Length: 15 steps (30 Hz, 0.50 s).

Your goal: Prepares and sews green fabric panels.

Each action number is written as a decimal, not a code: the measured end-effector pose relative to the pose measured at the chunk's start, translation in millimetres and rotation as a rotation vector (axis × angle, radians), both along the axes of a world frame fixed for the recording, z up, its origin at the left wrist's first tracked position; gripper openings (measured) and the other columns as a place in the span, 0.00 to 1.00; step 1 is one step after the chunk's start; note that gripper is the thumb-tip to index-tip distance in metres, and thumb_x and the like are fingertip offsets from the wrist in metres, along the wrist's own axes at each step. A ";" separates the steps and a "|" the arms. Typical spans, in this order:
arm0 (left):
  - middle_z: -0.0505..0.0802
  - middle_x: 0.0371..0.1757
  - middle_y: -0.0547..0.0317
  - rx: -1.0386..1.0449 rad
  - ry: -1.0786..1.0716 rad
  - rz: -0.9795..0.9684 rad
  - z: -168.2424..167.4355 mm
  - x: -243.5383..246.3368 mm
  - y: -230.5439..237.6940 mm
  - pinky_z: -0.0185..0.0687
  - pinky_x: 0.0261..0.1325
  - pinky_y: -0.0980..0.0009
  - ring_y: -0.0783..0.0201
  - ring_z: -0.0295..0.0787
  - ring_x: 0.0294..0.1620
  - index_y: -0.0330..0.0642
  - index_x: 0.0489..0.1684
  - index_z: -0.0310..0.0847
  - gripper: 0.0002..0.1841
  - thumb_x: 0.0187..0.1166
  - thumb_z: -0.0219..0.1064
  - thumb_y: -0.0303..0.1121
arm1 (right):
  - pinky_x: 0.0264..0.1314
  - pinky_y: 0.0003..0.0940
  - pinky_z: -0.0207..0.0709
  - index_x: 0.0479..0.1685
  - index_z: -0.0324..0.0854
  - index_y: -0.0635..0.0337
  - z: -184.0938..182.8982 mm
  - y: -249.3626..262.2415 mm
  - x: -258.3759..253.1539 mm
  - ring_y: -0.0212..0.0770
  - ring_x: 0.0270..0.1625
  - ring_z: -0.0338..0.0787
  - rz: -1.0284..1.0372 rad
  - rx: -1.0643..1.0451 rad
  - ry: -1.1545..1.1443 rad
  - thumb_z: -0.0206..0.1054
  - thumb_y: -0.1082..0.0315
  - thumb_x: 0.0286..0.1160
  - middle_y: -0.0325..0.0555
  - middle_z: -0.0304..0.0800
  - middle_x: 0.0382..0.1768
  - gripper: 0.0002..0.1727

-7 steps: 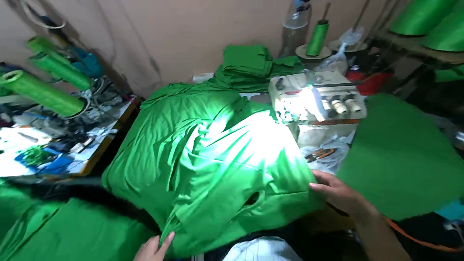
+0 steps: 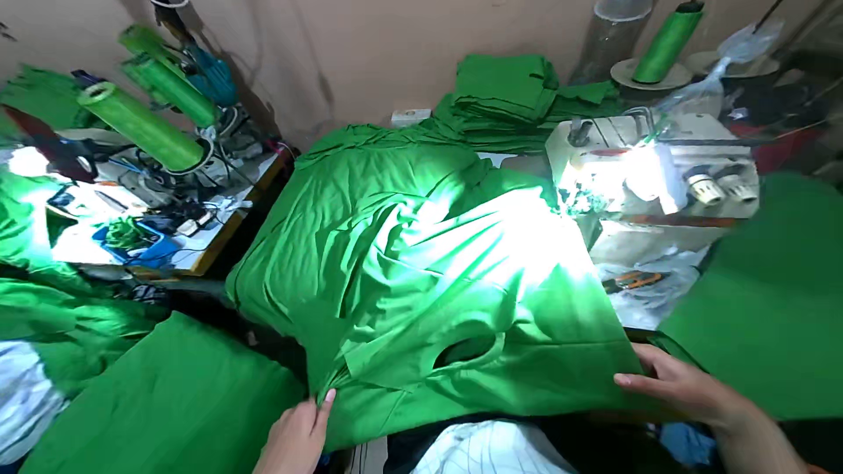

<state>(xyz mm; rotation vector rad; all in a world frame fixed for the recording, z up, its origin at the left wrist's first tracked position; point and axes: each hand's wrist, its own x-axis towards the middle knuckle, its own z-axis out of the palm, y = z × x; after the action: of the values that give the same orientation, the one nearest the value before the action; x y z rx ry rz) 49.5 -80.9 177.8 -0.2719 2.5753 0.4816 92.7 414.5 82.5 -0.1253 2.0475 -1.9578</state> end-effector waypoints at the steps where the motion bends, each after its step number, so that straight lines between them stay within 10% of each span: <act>1: 0.88 0.43 0.17 0.044 0.075 -0.075 8.4 8.9 -5.7 0.74 0.60 0.27 0.22 0.87 0.52 0.13 0.44 0.82 0.30 0.94 0.47 0.42 | 0.56 0.25 0.88 0.55 0.89 0.42 -0.8 3.0 5.9 0.21 0.49 0.93 0.050 0.052 0.009 0.76 0.49 0.69 0.22 0.96 0.45 0.18; 3: 0.90 0.38 0.24 0.202 0.379 -0.221 17.9 20.9 -20.9 0.79 0.54 0.35 0.33 0.91 0.45 0.15 0.40 0.84 0.23 0.89 0.53 0.34 | 0.59 0.23 0.86 0.54 0.90 0.44 -3.5 2.2 17.0 0.19 0.51 0.92 0.114 0.104 0.025 0.73 0.54 0.74 0.21 0.96 0.46 0.14; 6: 0.91 0.48 0.46 0.523 0.760 -0.126 22.8 9.7 -33.2 0.80 0.62 0.76 0.81 0.86 0.51 0.10 0.53 0.77 0.18 0.87 0.50 0.26 | 0.58 0.24 0.86 0.53 0.89 0.47 0.2 -13.7 35.3 0.20 0.50 0.92 0.037 0.094 -0.003 0.73 0.60 0.73 0.22 0.96 0.46 0.12; 9: 0.90 0.43 0.93 0.800 1.059 -0.028 29.3 -34.3 -51.0 0.82 0.58 0.85 0.96 0.84 0.50 0.45 0.51 0.79 0.10 0.91 0.51 0.29 | 0.54 0.17 0.86 0.59 0.88 0.30 33.5 -24.0 55.4 0.13 0.50 0.90 -0.010 -0.017 0.198 0.74 0.53 0.74 0.12 0.94 0.49 0.14; 15: 0.90 0.52 0.59 0.603 1.354 -0.249 119.7 -214.3 -33.9 0.83 0.62 0.76 0.80 0.87 0.52 0.34 0.64 0.79 0.25 0.91 0.55 0.51 | 0.62 0.18 0.83 0.73 0.83 0.37 76.4 -60.0 75.1 0.18 0.60 0.89 -0.190 -0.511 0.452 0.70 0.61 0.74 0.21 0.92 0.61 0.25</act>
<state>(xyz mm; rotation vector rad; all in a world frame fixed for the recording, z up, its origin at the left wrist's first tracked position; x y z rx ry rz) -164.8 -114.9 297.5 0.8726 3.3337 1.7377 167.8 354.5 158.8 -0.5451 1.7887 -2.7443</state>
